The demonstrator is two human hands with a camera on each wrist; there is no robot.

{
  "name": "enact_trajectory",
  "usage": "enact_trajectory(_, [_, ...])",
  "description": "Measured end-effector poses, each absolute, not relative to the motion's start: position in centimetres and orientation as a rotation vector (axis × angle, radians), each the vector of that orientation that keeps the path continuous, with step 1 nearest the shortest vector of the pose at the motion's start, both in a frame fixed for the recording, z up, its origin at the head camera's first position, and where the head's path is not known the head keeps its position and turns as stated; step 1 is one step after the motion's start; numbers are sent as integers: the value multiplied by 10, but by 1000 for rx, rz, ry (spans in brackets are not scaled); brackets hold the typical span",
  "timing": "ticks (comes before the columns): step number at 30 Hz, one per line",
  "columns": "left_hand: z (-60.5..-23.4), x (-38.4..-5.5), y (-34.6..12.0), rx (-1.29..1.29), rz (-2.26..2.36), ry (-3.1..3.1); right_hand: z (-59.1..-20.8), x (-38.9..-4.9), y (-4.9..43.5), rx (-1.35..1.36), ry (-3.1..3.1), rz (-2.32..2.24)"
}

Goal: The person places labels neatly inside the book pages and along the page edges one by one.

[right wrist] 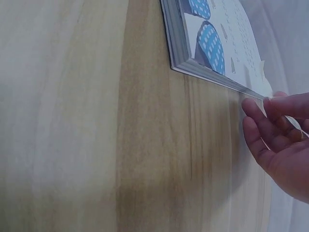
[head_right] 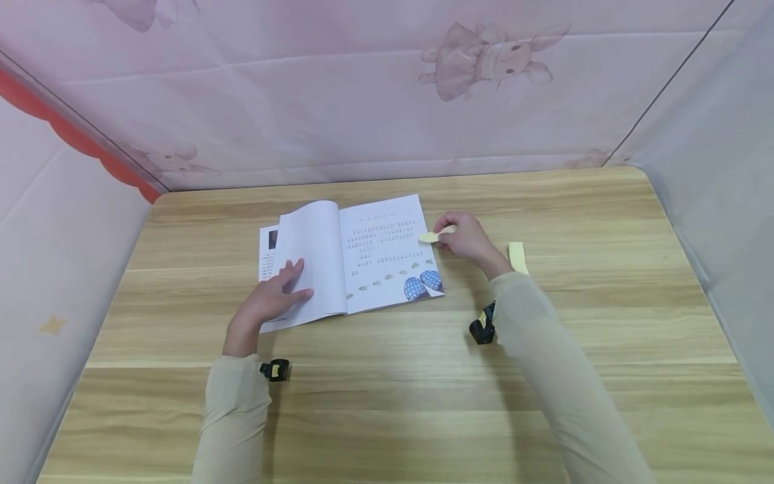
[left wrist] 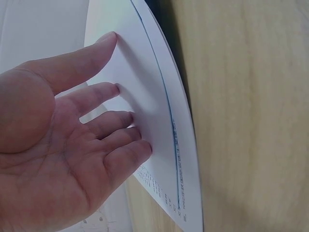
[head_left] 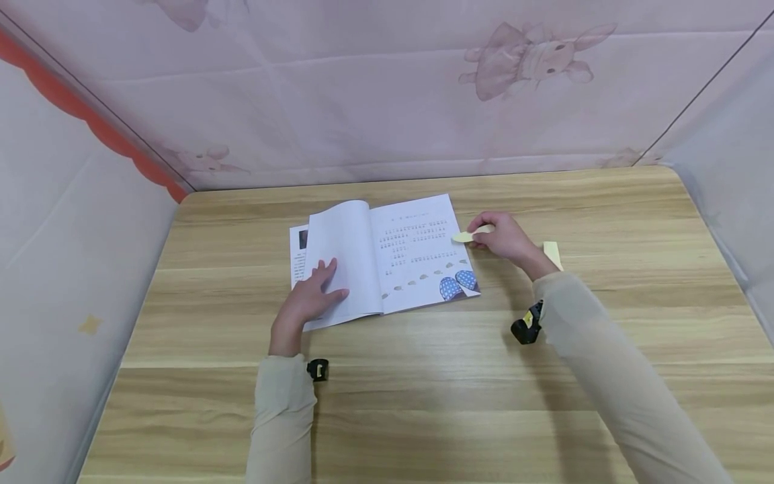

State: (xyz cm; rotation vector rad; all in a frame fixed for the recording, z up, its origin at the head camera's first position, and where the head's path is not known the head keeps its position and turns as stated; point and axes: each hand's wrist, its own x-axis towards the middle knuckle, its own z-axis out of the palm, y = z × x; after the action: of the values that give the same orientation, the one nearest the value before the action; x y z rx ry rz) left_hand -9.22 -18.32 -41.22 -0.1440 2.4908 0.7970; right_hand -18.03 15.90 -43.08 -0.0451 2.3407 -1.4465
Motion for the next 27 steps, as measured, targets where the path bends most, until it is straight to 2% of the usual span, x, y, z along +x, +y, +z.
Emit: enact_trajectory(27, [-415,-93,-183,-137,789,2501,-431,-190,151,-67,2490,-1287])
